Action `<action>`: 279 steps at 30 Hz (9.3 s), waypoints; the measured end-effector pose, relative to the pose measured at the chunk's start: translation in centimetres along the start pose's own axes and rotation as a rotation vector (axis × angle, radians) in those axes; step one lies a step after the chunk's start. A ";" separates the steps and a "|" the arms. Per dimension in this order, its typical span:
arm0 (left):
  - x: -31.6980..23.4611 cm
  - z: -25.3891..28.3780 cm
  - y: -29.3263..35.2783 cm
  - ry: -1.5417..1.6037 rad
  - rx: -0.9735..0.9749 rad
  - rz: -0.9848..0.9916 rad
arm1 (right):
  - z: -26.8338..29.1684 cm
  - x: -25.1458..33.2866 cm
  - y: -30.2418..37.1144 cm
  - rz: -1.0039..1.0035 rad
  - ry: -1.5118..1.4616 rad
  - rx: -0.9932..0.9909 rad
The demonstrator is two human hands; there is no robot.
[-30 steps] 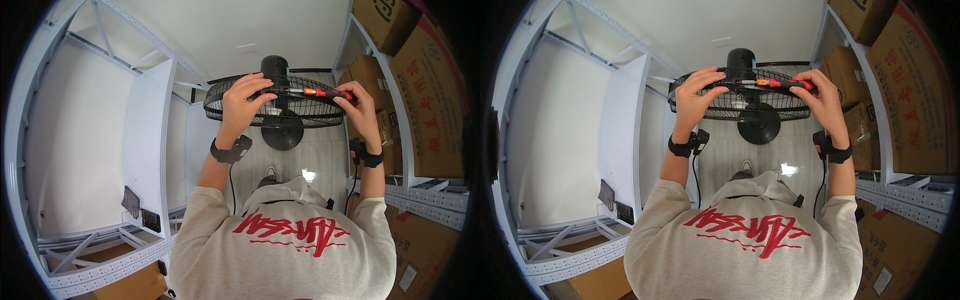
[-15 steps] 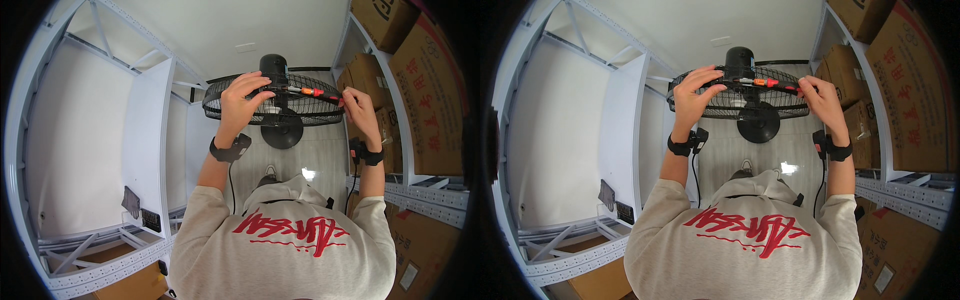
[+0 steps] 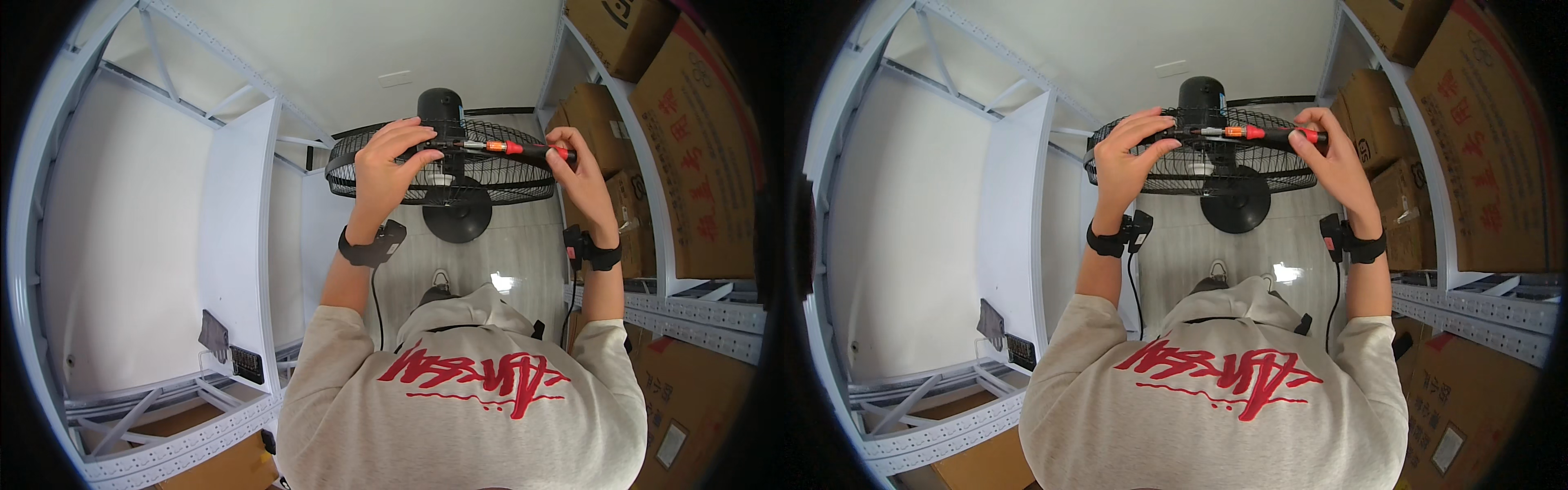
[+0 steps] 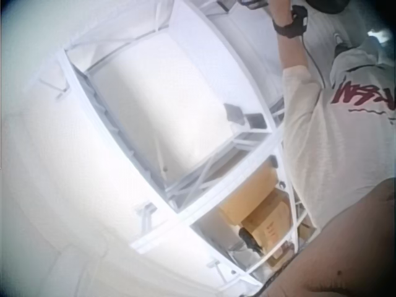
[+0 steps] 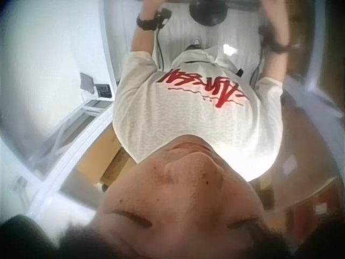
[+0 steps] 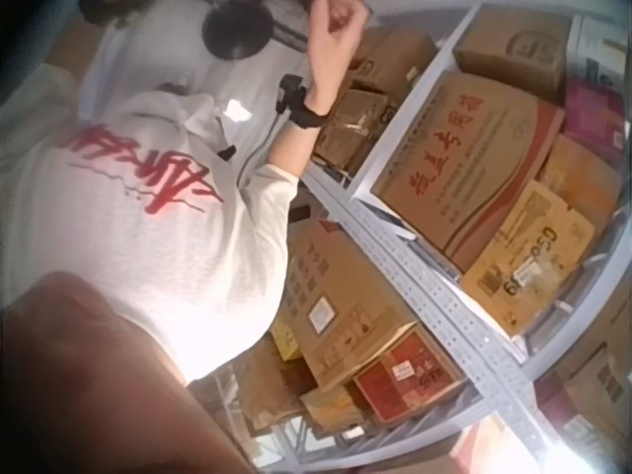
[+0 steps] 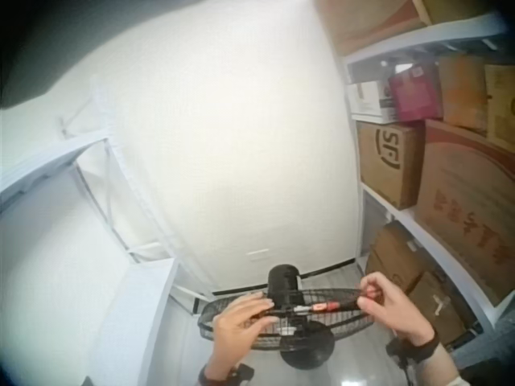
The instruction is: The person assembles a black pedestal fan by attaching the front grille, inserting a small white component into the motor housing, and securing the assembly with a screwdriver. They then wipe the fan with a gray cloth.
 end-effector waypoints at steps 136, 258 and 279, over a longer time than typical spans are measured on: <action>0.0 -0.3 -0.1 -0.009 0.011 -0.038 | 1.7 -0.3 0.3 -0.125 0.158 0.038; 1.5 1.2 0.2 -0.131 -0.010 -0.020 | 1.0 0.3 0.3 -0.172 0.110 0.049; 1.1 -0.4 0.4 -0.127 0.093 -0.030 | 0.5 1.2 0.6 -0.032 0.162 0.005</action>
Point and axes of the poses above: each hand's wrist, its own y-axis away from the middle knuckle, its own z-axis out of the back of the hand, x = y × z, the point moved 9 cm from there along -y, towards the middle knuckle, and after that the axes turned 6 degrees about -y, right-handed, at the moved point
